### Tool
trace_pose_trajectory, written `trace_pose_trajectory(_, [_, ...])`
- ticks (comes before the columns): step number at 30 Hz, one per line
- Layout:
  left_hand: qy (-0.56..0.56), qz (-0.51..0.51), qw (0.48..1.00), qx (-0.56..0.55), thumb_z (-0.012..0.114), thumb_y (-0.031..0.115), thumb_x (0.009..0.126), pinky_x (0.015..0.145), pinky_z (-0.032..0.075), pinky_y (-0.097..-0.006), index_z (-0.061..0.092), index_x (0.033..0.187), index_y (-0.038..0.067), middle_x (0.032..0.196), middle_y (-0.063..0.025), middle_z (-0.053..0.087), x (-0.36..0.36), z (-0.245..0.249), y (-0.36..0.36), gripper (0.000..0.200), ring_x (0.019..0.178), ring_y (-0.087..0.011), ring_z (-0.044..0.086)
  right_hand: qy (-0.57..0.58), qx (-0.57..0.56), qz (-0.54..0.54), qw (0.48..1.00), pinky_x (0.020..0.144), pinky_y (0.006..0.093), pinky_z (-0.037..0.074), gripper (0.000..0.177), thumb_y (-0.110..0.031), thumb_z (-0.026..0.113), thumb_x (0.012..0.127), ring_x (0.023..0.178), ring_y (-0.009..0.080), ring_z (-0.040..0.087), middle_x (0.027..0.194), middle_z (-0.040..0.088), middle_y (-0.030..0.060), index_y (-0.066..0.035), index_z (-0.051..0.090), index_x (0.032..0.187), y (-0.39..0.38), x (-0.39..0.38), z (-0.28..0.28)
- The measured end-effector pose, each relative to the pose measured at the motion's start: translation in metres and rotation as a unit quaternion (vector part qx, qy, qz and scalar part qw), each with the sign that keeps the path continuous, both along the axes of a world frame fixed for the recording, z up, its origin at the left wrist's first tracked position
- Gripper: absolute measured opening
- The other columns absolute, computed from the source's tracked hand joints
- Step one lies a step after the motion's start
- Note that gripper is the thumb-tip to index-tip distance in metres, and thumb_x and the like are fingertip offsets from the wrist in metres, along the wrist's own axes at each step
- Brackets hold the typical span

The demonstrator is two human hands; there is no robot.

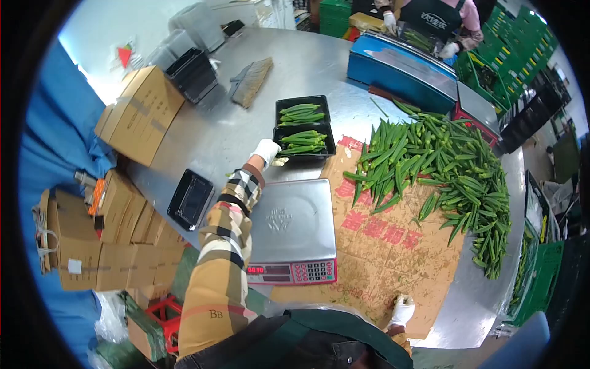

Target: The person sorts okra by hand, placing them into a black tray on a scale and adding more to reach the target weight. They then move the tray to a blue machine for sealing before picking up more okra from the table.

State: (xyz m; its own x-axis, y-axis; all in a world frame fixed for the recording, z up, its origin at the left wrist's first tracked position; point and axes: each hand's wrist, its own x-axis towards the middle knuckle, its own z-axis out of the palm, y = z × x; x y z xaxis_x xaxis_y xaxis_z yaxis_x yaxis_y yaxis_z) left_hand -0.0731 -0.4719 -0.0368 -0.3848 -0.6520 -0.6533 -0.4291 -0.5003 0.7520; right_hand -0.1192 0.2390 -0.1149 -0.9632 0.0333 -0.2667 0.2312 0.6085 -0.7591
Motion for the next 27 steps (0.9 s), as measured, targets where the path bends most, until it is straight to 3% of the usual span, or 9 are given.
trace_pose_trajectory(3, [0.117,0.129,0.984,-0.026,0.058,0.002,0.089,0.055,0.063,-0.0474,0.057,0.110,-0.009,0.095,-0.0225,0.067,-0.031,-0.018,-0.003,0.024,0.071,-0.0367,0.072,-0.005,0.002,-0.006,1.000,0.055,0.0263,0.046,0.011,-0.006,0.066,0.088,0.057,0.0084,0.055,0.064,0.063,0.0024,-0.002,0.065,0.078,0.001,0.000,-0.004])
trace_pose_trajectory(5, [0.167,0.057,0.980,-0.092,0.062,0.004,0.088,0.051,0.059,-0.0415,0.058,0.111,-0.006,0.100,-0.0208,0.065,-0.036,-0.074,-0.049,0.025,0.064,-0.0305,0.068,-0.012,0.001,-0.002,1.000,0.055,0.0264,0.046,0.011,-0.007,0.066,0.089,0.056,0.0084,0.055,0.063,0.063,0.0022,-0.002,0.066,0.079,0.003,0.000,-0.002])
trace_pose_trajectory(6, [0.162,0.120,0.976,-0.084,0.066,0.009,0.089,0.052,0.057,-0.0367,0.058,0.110,-0.005,0.104,-0.0183,0.065,-0.035,-0.051,-0.041,0.026,0.065,-0.0254,0.064,-0.009,0.011,0.003,1.000,0.054,0.0265,0.046,0.011,-0.007,0.066,0.089,0.056,0.0084,0.055,0.063,0.063,0.0022,-0.002,0.066,0.079,0.005,-0.001,-0.001])
trace_pose_trajectory(10, [0.031,0.018,0.952,-0.303,0.071,0.021,0.090,0.087,0.056,-0.0368,0.054,0.133,-0.005,0.120,-0.0166,0.065,0.022,0.026,-0.020,0.053,0.098,-0.0253,0.067,0.021,0.021,0.002,1.000,0.053,0.0273,0.046,0.012,-0.009,0.067,0.089,0.054,0.0091,0.055,0.062,0.063,0.0025,-0.003,0.066,0.079,-0.002,0.001,0.001])
trace_pose_trajectory(13, [-0.098,-0.020,0.873,-0.477,0.067,0.026,0.093,0.110,0.040,-0.0374,0.049,0.143,-0.002,0.141,-0.0212,0.056,0.110,0.040,-0.002,0.060,0.130,-0.0304,0.054,0.052,0.076,0.007,0.996,0.053,0.0304,0.046,0.015,-0.012,0.069,0.088,0.053,0.0116,0.055,0.059,0.062,0.0045,-0.004,0.066,0.075,-0.008,0.003,0.006])
trace_pose_trajectory(16, [-0.254,-0.017,0.783,-0.567,0.057,0.026,0.098,0.105,0.045,-0.0402,0.053,0.140,-0.002,0.138,-0.0223,0.058,0.216,0.024,0.028,0.050,0.125,-0.0335,0.056,0.061,0.118,0.008,0.991,0.054,0.0352,0.047,0.020,-0.020,0.073,0.086,0.053,0.0176,0.058,0.059,0.062,0.0076,-0.006,0.066,0.074,-0.007,0.003,0.005])
trace_pose_trajectory(19, [-0.315,-0.032,0.809,-0.496,0.055,0.025,0.100,0.095,0.048,-0.0426,0.062,0.129,-0.004,0.120,-0.0226,0.067,0.294,0.005,0.071,0.041,0.111,-0.0354,0.063,0.086,0.152,0.008,0.985,0.056,0.0380,0.049,0.022,-0.025,0.074,0.085,0.054,0.0230,0.061,0.061,0.064,0.0101,-0.007,0.067,0.074,-0.006,0.003,0.002])
trace_pose_trajectory(21, [-0.241,-0.016,0.763,-0.600,0.056,0.023,0.100,0.091,0.050,-0.0414,0.068,0.117,-0.004,0.108,-0.0210,0.071,0.323,-0.009,0.107,0.034,0.100,-0.0348,0.067,0.086,0.163,0.026,0.982,0.057,0.0373,0.049,0.021,-0.023,0.071,0.088,0.056,0.0243,0.064,0.064,0.066,0.0125,-0.005,0.069,0.077,-0.007,0.001,-0.002])
trace_pose_trajectory(27, [-0.221,0.009,0.867,-0.447,0.065,0.022,0.095,0.081,0.052,-0.0355,0.072,0.098,-0.006,0.093,-0.0148,0.075,0.359,-0.031,0.076,0.029,0.081,-0.0229,0.066,0.038,0.193,0.021,0.980,0.070,0.0441,0.054,0.023,-0.034,0.070,0.085,0.075,0.0350,0.070,0.078,0.071,0.0152,-0.011,0.073,0.084,-0.011,0.002,0.015])
